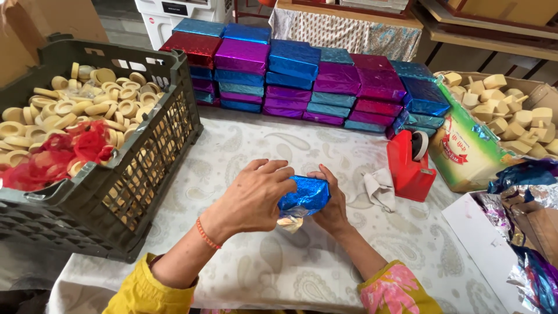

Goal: The recorder packages candies into a small box and wraps it in blue foil.

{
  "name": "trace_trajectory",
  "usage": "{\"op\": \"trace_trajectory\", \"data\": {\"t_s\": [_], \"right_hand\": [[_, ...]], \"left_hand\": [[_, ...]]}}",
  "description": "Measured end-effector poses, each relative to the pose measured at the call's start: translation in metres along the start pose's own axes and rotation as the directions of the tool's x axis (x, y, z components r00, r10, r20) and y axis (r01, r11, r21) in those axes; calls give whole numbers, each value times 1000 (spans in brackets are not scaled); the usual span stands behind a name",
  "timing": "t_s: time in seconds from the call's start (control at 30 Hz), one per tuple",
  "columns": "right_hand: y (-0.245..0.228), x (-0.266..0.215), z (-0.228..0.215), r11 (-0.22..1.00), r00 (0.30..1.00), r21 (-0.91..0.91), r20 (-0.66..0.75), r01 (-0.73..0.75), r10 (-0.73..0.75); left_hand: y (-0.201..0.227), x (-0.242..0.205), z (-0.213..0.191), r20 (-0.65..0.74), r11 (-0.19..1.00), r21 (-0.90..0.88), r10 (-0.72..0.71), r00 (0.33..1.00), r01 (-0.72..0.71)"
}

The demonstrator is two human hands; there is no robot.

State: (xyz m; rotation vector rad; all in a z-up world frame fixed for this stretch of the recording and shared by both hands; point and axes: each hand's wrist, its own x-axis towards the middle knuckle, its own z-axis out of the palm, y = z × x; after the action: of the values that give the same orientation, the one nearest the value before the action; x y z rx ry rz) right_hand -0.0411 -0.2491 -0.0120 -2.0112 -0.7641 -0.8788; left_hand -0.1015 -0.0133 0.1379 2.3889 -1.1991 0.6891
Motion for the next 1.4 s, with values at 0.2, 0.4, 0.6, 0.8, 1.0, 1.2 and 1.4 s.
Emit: {"op": "trace_trajectory", "data": {"t_s": [0.2,0.4,0.6,0.8,1.0,1.2,1.4], "right_hand": [[0,-1,-1,1000,1000,7,9,-15,15],[0,-1,0,1000,1000,2,0,-13,13],[4,-3,0,1000,1000,-12,5,-20,20],[4,-4,-1,997,995,14,59,-80,79],[12,-7,-1,989,993,89,48,-115,111],[3,-2,-4,953,987,258,47,-160,153],[-6,1,-6,935,978,288,55,-208,201]], "left_hand": [[12,4,-2,223,995,79,-80,972,63],[7,2,12,230,988,123,-117,966,90],[0,7,14,34,982,181,-60,998,53],[-5,15,17,-251,940,-10,-331,909,340],[-14,5,20,-211,853,-375,-460,863,363],[-36,-34,72,-375,697,-716,-340,862,-37],[-36,-36,124,-190,702,-661,-498,846,264]]}}
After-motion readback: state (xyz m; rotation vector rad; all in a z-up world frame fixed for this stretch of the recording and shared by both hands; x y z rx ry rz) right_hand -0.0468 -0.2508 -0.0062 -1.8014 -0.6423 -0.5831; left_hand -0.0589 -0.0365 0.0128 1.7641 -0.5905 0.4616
